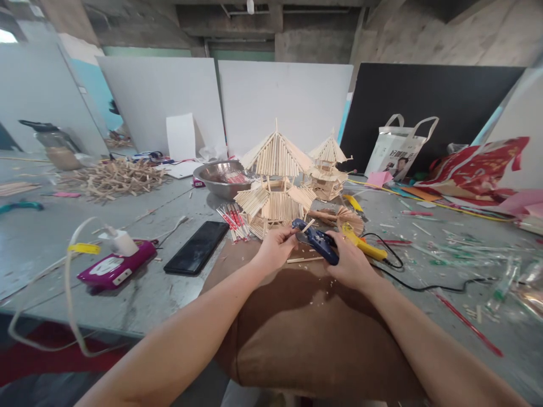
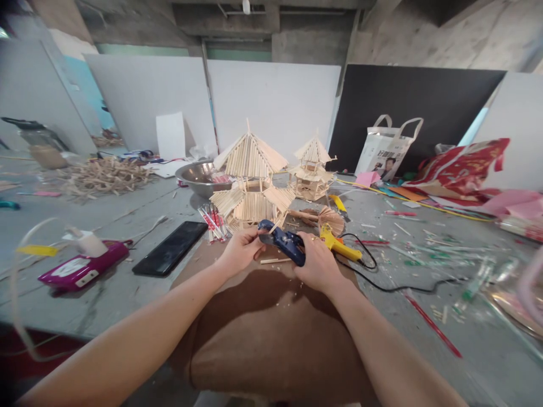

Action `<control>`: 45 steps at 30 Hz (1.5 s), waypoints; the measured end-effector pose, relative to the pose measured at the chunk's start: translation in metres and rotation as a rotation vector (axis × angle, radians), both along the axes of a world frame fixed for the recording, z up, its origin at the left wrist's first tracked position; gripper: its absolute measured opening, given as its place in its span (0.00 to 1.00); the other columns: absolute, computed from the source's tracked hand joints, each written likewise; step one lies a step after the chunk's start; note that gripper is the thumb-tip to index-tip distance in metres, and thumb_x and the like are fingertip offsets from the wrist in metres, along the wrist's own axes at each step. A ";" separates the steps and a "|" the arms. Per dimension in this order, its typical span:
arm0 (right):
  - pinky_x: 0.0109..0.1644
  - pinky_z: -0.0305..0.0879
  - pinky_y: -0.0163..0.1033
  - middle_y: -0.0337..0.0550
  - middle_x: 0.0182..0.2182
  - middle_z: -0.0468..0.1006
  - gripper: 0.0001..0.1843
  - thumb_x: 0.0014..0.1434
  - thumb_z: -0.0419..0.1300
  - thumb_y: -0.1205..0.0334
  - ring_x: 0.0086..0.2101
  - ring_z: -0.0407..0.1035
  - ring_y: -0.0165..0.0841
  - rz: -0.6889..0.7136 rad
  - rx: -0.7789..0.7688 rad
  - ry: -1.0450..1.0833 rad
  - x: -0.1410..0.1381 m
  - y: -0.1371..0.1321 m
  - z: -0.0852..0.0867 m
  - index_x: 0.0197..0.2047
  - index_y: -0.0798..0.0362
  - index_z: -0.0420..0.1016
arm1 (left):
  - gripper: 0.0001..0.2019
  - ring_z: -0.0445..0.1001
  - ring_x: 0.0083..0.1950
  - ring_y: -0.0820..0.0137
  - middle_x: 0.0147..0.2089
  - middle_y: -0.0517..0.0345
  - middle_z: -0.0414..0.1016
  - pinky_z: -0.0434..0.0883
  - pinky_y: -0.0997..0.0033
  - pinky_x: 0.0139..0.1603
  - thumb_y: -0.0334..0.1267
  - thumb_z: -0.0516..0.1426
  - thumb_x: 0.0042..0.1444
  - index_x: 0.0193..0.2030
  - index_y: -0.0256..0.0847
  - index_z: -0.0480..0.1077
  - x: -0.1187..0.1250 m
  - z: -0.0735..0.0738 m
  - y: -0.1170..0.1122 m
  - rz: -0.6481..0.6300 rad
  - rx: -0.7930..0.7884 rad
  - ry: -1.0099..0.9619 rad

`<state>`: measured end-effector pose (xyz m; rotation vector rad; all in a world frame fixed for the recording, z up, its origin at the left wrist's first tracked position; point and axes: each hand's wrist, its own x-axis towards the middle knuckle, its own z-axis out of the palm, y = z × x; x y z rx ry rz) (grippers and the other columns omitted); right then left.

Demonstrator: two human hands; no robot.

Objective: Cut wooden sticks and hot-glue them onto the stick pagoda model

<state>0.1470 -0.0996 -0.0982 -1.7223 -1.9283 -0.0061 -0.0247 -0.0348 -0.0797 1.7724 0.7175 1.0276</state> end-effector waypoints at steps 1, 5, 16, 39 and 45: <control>0.42 0.58 0.44 0.50 0.40 0.68 0.28 0.40 0.53 0.64 0.39 0.63 0.41 -0.007 0.002 -0.013 -0.001 -0.001 0.001 0.48 0.57 0.57 | 0.14 0.53 0.14 0.82 0.14 0.65 0.57 0.51 0.79 0.15 0.44 0.52 0.46 0.18 0.35 0.62 0.000 0.000 0.000 0.002 -0.003 0.008; 0.41 0.57 0.44 0.50 0.38 0.69 0.27 0.39 0.53 0.65 0.39 0.63 0.41 -0.032 0.018 -0.042 -0.002 -0.001 0.003 0.47 0.56 0.58 | 0.14 0.53 0.12 0.82 0.11 0.66 0.55 0.51 0.79 0.14 0.42 0.52 0.46 0.16 0.36 0.60 0.001 0.000 0.000 -0.001 -0.053 0.054; 0.41 0.57 0.43 0.51 0.39 0.69 0.26 0.40 0.53 0.64 0.39 0.64 0.41 -0.048 -0.047 -0.071 -0.001 -0.001 0.004 0.46 0.57 0.59 | 0.15 0.55 0.16 0.80 0.14 0.64 0.58 0.53 0.78 0.18 0.41 0.50 0.48 0.15 0.37 0.60 -0.001 -0.003 0.006 0.046 0.100 0.167; 0.42 0.57 0.40 0.49 0.39 0.70 0.26 0.40 0.51 0.69 0.40 0.65 0.39 0.032 -0.121 -0.019 -0.004 -0.003 0.005 0.46 0.56 0.60 | 0.16 0.57 0.20 0.77 0.14 0.63 0.59 0.54 0.77 0.23 0.40 0.49 0.49 0.14 0.37 0.60 -0.002 0.001 0.005 0.033 0.254 0.224; 0.37 0.57 0.39 0.49 0.36 0.72 0.22 0.41 0.51 0.67 0.36 0.66 0.40 -0.010 -0.158 -0.070 -0.007 -0.004 0.006 0.44 0.56 0.61 | 0.15 0.59 0.21 0.76 0.16 0.61 0.62 0.55 0.77 0.25 0.41 0.49 0.49 0.15 0.37 0.61 -0.002 0.002 0.002 0.051 0.244 0.224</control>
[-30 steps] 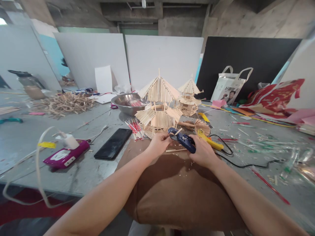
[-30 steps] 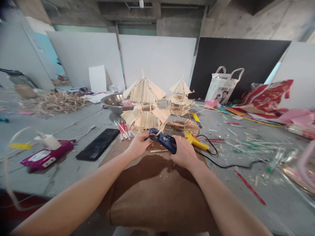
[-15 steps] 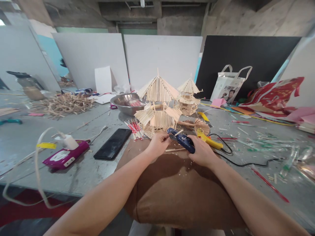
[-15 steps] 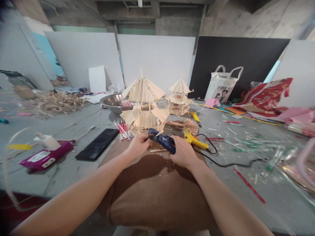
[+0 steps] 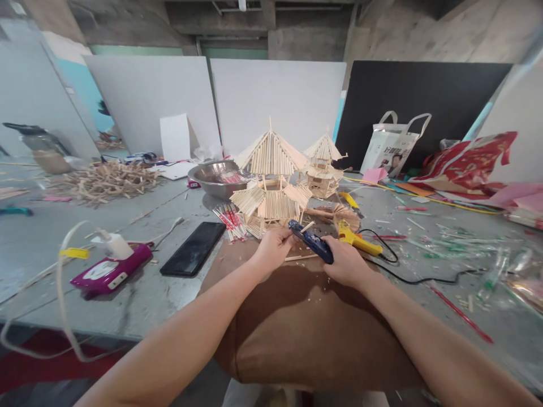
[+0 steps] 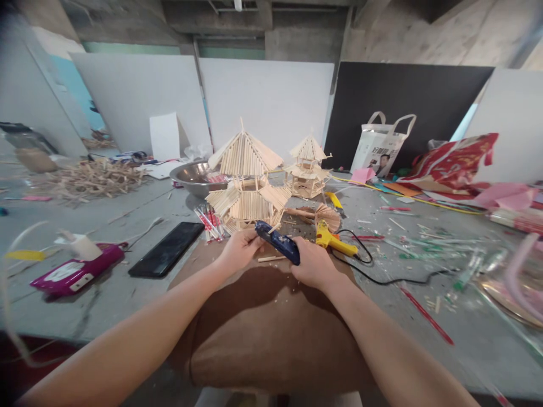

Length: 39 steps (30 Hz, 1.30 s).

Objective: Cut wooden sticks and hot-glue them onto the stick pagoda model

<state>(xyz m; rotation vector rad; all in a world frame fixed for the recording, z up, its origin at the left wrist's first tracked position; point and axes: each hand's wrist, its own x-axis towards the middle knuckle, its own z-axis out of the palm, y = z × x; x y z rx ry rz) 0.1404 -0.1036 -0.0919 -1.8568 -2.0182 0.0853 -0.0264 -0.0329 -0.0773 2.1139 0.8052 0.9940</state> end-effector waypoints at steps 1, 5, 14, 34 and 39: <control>0.37 0.56 0.39 0.49 0.35 0.72 0.21 0.42 0.51 0.67 0.36 0.66 0.39 -0.009 -0.005 -0.012 0.000 0.000 0.000 0.43 0.56 0.62 | 0.15 0.59 0.22 0.75 0.16 0.61 0.62 0.55 0.77 0.25 0.41 0.49 0.49 0.15 0.37 0.62 0.000 0.000 0.000 0.008 0.003 -0.002; 0.35 0.56 0.37 0.47 0.33 0.73 0.19 0.42 0.51 0.66 0.34 0.67 0.38 -0.048 -0.009 -0.040 -0.001 0.000 0.000 0.41 0.56 0.62 | 0.11 0.61 0.25 0.73 0.20 0.59 0.64 0.56 0.76 0.29 0.39 0.50 0.49 0.20 0.38 0.65 0.001 -0.003 -0.002 0.021 0.071 -0.020; 0.36 0.56 0.38 0.47 0.36 0.72 0.22 0.42 0.51 0.65 0.36 0.66 0.39 -0.031 0.024 0.035 -0.003 -0.002 0.002 0.44 0.55 0.61 | 0.11 0.66 0.30 0.71 0.27 0.57 0.68 0.59 0.74 0.32 0.36 0.46 0.53 0.32 0.39 0.68 0.001 -0.007 -0.005 0.059 0.183 0.054; 0.37 0.57 0.38 0.46 0.37 0.72 0.25 0.40 0.51 0.66 0.37 0.66 0.38 0.053 0.056 0.030 0.002 -0.004 0.001 0.46 0.53 0.59 | 0.13 0.41 0.11 0.85 0.11 0.71 0.48 0.41 0.82 0.13 0.45 0.56 0.44 0.25 0.35 0.63 -0.011 0.003 0.002 -0.480 -0.829 -0.194; 0.35 0.56 0.37 0.44 0.34 0.73 0.21 0.41 0.51 0.65 0.35 0.67 0.37 0.045 0.046 0.008 0.003 -0.005 0.002 0.42 0.53 0.61 | 0.14 0.40 0.11 0.84 0.11 0.71 0.46 0.41 0.81 0.13 0.47 0.54 0.45 0.26 0.36 0.62 -0.010 0.002 0.003 -0.485 -0.788 -0.164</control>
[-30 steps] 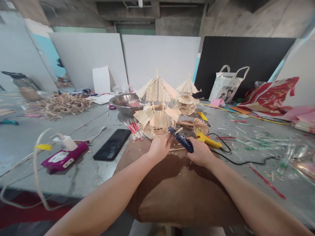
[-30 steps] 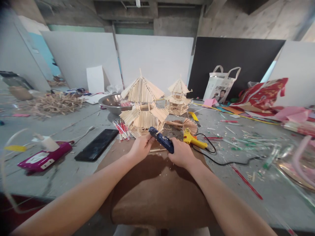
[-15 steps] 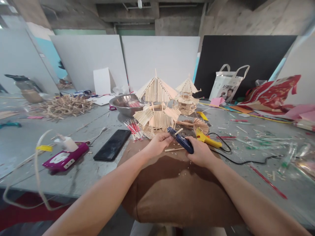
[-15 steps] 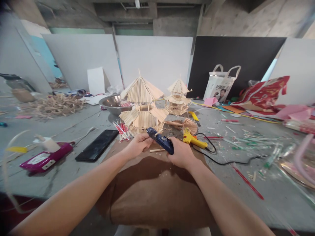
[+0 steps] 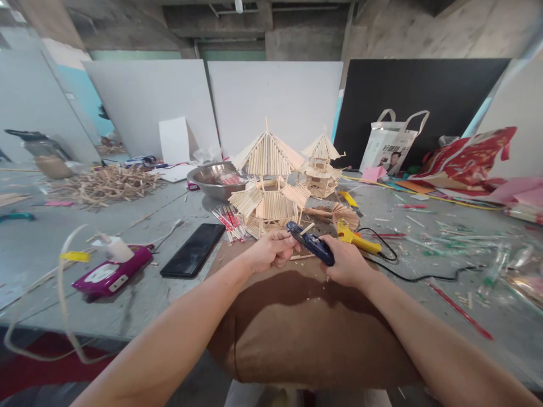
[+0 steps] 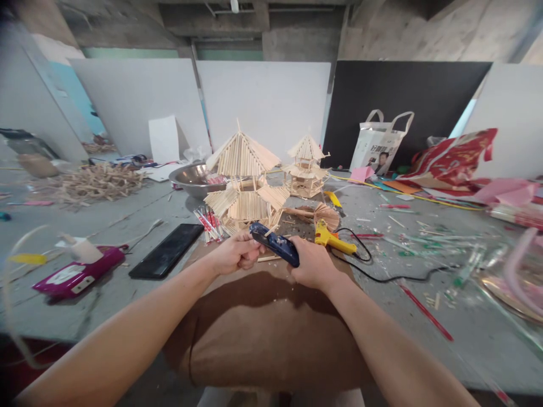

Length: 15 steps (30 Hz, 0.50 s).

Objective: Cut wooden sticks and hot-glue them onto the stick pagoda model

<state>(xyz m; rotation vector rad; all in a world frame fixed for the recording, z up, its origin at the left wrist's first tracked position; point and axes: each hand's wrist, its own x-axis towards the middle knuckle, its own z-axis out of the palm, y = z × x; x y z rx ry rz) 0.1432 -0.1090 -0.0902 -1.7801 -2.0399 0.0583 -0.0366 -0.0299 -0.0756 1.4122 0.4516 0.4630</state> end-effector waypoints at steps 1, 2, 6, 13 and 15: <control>0.35 0.56 0.36 0.44 0.34 0.73 0.20 0.41 0.51 0.65 0.34 0.67 0.37 -0.009 -0.005 -0.004 0.000 0.000 0.000 0.41 0.53 0.61 | 0.14 0.41 0.11 0.84 0.11 0.71 0.46 0.42 0.81 0.13 0.47 0.52 0.47 0.26 0.36 0.62 0.001 0.000 0.000 0.033 0.058 0.009; 0.34 0.55 0.37 0.44 0.33 0.73 0.19 0.41 0.51 0.65 0.34 0.67 0.37 -0.022 -0.011 -0.011 0.000 0.001 0.000 0.41 0.53 0.61 | 0.14 0.42 0.12 0.83 0.12 0.71 0.46 0.44 0.80 0.13 0.47 0.51 0.48 0.26 0.36 0.62 0.003 -0.001 -0.001 0.084 0.149 0.027; 0.34 0.55 0.37 0.46 0.33 0.73 0.18 0.42 0.50 0.64 0.34 0.67 0.38 -0.071 -0.026 -0.032 -0.002 0.003 -0.001 0.40 0.55 0.62 | 0.14 0.58 0.20 0.78 0.19 0.63 0.58 0.57 0.77 0.23 0.44 0.46 0.52 0.27 0.36 0.63 0.010 -0.004 -0.006 0.410 0.750 0.181; 0.36 0.56 0.37 0.46 0.34 0.73 0.22 0.42 0.51 0.65 0.35 0.67 0.38 -0.080 -0.018 0.023 -0.006 0.005 -0.001 0.43 0.55 0.62 | 0.12 0.66 0.30 0.70 0.28 0.55 0.67 0.61 0.72 0.32 0.38 0.42 0.55 0.34 0.37 0.65 0.010 -0.006 -0.009 0.537 1.085 0.376; 0.37 0.57 0.38 0.46 0.35 0.72 0.23 0.41 0.51 0.65 0.36 0.66 0.38 -0.061 -0.003 0.043 -0.005 0.004 -0.001 0.45 0.54 0.61 | 0.12 0.65 0.30 0.72 0.27 0.57 0.67 0.61 0.73 0.32 0.38 0.43 0.54 0.32 0.36 0.65 0.009 -0.003 -0.008 0.487 1.023 0.286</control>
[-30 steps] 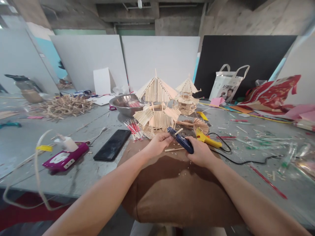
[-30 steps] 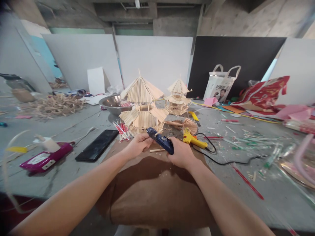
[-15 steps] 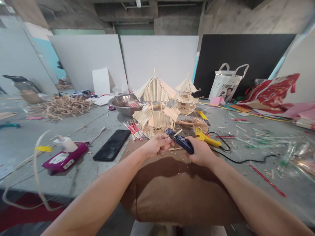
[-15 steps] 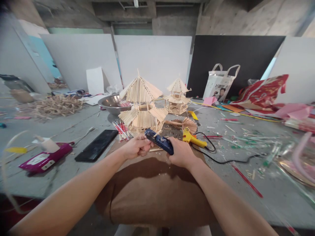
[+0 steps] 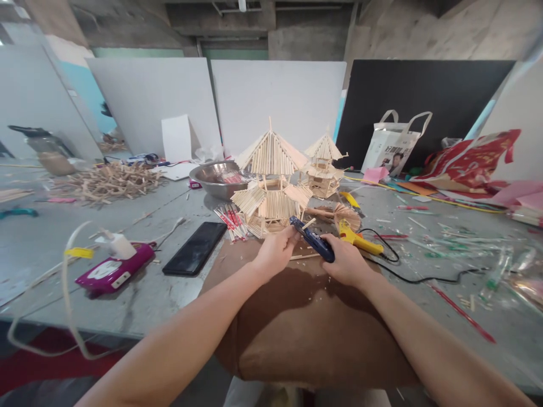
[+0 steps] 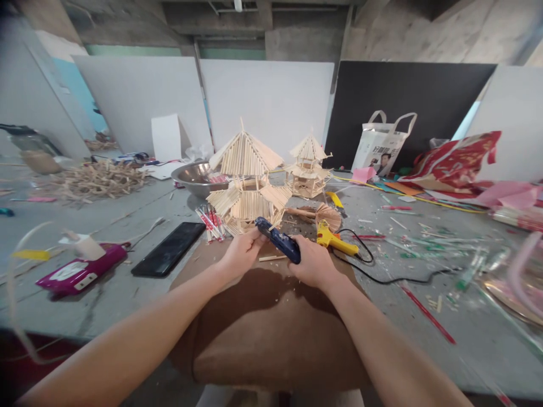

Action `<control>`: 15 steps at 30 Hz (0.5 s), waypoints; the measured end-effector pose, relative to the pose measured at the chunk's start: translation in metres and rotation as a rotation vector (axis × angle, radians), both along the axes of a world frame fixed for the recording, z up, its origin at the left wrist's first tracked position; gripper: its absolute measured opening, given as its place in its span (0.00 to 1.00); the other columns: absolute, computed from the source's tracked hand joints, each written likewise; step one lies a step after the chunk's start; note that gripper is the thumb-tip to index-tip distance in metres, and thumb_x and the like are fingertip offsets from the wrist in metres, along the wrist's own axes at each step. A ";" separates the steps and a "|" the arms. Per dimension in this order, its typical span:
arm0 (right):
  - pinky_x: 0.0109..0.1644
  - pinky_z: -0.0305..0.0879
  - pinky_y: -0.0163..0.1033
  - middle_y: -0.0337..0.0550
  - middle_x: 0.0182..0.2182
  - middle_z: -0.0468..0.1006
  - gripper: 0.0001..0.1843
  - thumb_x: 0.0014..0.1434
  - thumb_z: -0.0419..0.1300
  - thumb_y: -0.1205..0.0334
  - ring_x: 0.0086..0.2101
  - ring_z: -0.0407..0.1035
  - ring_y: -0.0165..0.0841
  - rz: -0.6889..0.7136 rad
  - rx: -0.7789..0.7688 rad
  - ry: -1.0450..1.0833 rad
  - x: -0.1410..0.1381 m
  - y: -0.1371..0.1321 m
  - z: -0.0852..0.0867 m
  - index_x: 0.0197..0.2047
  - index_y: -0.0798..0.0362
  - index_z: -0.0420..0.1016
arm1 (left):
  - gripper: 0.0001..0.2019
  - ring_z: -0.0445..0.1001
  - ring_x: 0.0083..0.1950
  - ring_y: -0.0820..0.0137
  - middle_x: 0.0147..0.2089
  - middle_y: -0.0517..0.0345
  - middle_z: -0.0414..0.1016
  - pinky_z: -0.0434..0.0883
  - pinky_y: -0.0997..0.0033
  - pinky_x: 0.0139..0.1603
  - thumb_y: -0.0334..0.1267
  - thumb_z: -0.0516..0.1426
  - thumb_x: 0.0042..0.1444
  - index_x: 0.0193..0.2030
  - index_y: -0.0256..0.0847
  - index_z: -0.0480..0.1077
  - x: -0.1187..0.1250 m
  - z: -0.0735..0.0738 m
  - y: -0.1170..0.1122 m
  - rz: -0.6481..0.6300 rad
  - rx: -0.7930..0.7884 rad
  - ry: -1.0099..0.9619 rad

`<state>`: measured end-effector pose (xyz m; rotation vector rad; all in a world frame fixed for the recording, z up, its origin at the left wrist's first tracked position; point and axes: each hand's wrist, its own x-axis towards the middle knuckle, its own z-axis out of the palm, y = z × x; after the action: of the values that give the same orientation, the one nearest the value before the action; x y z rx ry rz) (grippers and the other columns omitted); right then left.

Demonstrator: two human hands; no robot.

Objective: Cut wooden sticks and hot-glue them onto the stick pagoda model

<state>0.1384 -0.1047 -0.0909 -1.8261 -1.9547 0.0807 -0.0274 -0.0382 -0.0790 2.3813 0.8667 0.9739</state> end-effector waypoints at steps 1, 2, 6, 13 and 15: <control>0.37 0.57 0.38 0.45 0.36 0.72 0.24 0.41 0.51 0.65 0.36 0.66 0.37 0.008 0.006 0.009 0.001 0.000 0.000 0.45 0.54 0.61 | 0.12 0.65 0.31 0.72 0.27 0.58 0.67 0.61 0.74 0.33 0.38 0.44 0.54 0.30 0.36 0.65 0.000 0.002 0.000 -0.047 -0.039 -0.038; 0.37 0.57 0.38 0.45 0.36 0.72 0.24 0.41 0.51 0.65 0.36 0.66 0.37 0.015 0.011 0.015 0.001 -0.001 0.000 0.45 0.53 0.61 | 0.12 0.64 0.30 0.73 0.26 0.59 0.66 0.61 0.75 0.32 0.39 0.45 0.53 0.28 0.36 0.65 0.000 0.003 0.001 -0.093 -0.088 -0.077; 0.39 0.57 0.39 0.45 0.38 0.71 0.25 0.40 0.51 0.66 0.38 0.66 0.37 0.049 0.023 0.021 0.004 -0.001 -0.001 0.46 0.53 0.60 | 0.13 0.54 0.18 0.80 0.15 0.66 0.55 0.54 0.79 0.20 0.43 0.49 0.50 0.23 0.35 0.63 0.000 0.006 0.001 -0.231 -0.427 -0.230; 0.39 0.56 0.38 0.46 0.38 0.71 0.25 0.40 0.52 0.66 0.38 0.66 0.38 0.065 -0.014 -0.016 0.006 0.000 -0.001 0.45 0.53 0.60 | 0.13 0.40 0.11 0.84 0.10 0.71 0.47 0.40 0.82 0.13 0.46 0.54 0.46 0.25 0.36 0.62 -0.006 0.003 0.004 -0.413 -1.003 -0.332; 0.38 0.56 0.37 0.45 0.37 0.72 0.23 0.40 0.52 0.66 0.37 0.66 0.37 0.062 -0.024 -0.026 0.006 -0.001 0.000 0.44 0.53 0.61 | 0.14 0.40 0.11 0.84 0.10 0.71 0.48 0.40 0.82 0.13 0.46 0.55 0.45 0.25 0.36 0.62 -0.006 0.003 0.004 -0.433 -1.054 -0.325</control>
<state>0.1444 -0.1056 -0.0909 -1.7901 -2.0371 0.1005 -0.0338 -0.0338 -0.0760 1.3609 0.4990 0.4951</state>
